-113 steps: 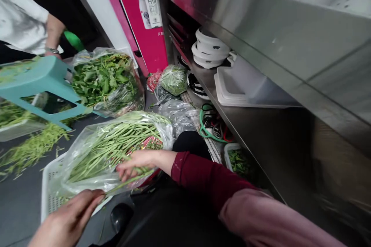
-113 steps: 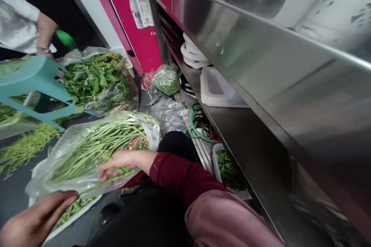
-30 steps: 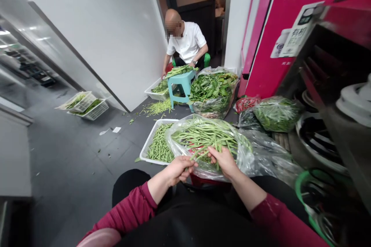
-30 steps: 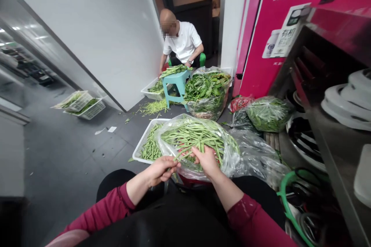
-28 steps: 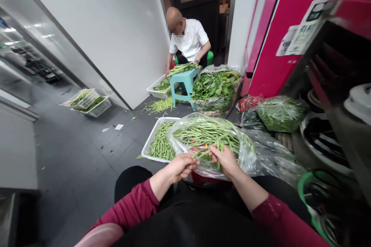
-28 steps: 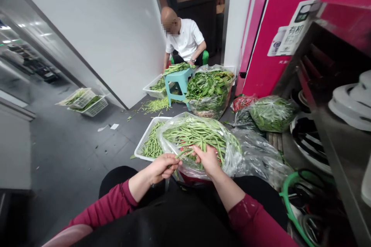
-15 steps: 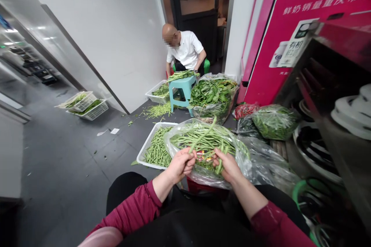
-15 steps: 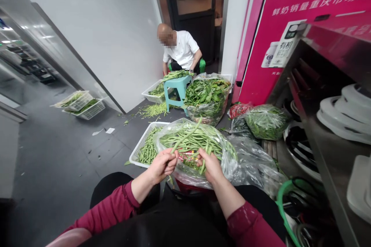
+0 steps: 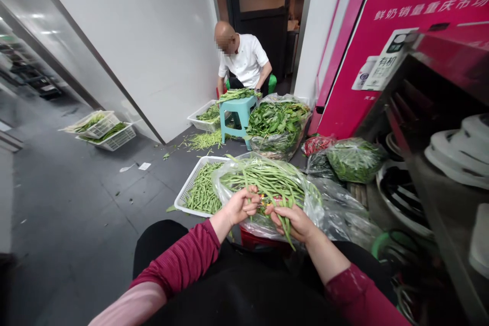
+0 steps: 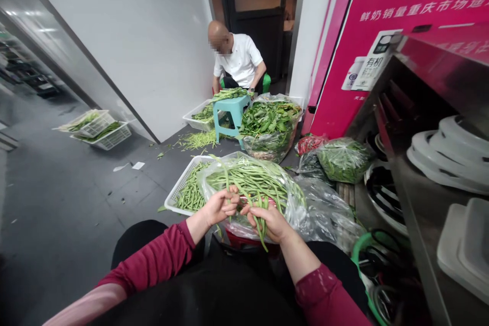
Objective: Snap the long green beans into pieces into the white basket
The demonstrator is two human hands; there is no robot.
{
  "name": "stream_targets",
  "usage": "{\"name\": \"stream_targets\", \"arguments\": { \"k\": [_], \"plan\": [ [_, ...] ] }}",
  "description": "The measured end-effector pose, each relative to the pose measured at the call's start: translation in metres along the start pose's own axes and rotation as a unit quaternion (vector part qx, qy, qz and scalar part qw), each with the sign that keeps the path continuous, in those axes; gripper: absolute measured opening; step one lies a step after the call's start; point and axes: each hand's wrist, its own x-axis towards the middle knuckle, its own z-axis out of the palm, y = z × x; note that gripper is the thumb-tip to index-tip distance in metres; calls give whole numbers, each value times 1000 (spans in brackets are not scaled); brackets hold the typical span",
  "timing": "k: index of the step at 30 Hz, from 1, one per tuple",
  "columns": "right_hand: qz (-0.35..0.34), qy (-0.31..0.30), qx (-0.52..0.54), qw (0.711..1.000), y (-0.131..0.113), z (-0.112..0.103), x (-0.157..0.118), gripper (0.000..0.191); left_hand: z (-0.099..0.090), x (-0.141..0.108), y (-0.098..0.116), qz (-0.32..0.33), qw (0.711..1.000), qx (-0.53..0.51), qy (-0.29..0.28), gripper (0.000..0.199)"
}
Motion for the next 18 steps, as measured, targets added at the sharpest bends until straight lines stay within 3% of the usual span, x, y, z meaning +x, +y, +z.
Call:
{"name": "stream_targets", "arguments": {
  "k": [3, 6, 9, 12, 14, 16, 18],
  "plan": [
    [26, -3, 25, 999, -1, 1, 0, 20, -4, 7, 8, 0, 999, 28, 21, 29],
    [43, 24, 51, 998, 1, 0, 4, 19, 2, 16, 13, 59, 993, 72, 71, 33],
    [20, 123, 105, 987, 7, -4, 13, 20, 17, 20, 8, 129, 967, 154, 158, 33],
    [-6, 236, 158, 959, 11, -15, 24, 19, 35, 14, 2, 194, 910, 295, 219, 32],
    [-21, 323, 168, 931, 11, -23, 30, 18, 45, 7, 3, 226, 873, 374, 217, 30],
    [-24, 380, 151, 912, 9, -28, 32, 16, 51, 2, 7, 219, 865, 415, 177, 29],
    [10, 343, 115, 932, 7, -27, 31, 14, 53, 0, 12, 182, 878, 426, 119, 29]
  ]
}}
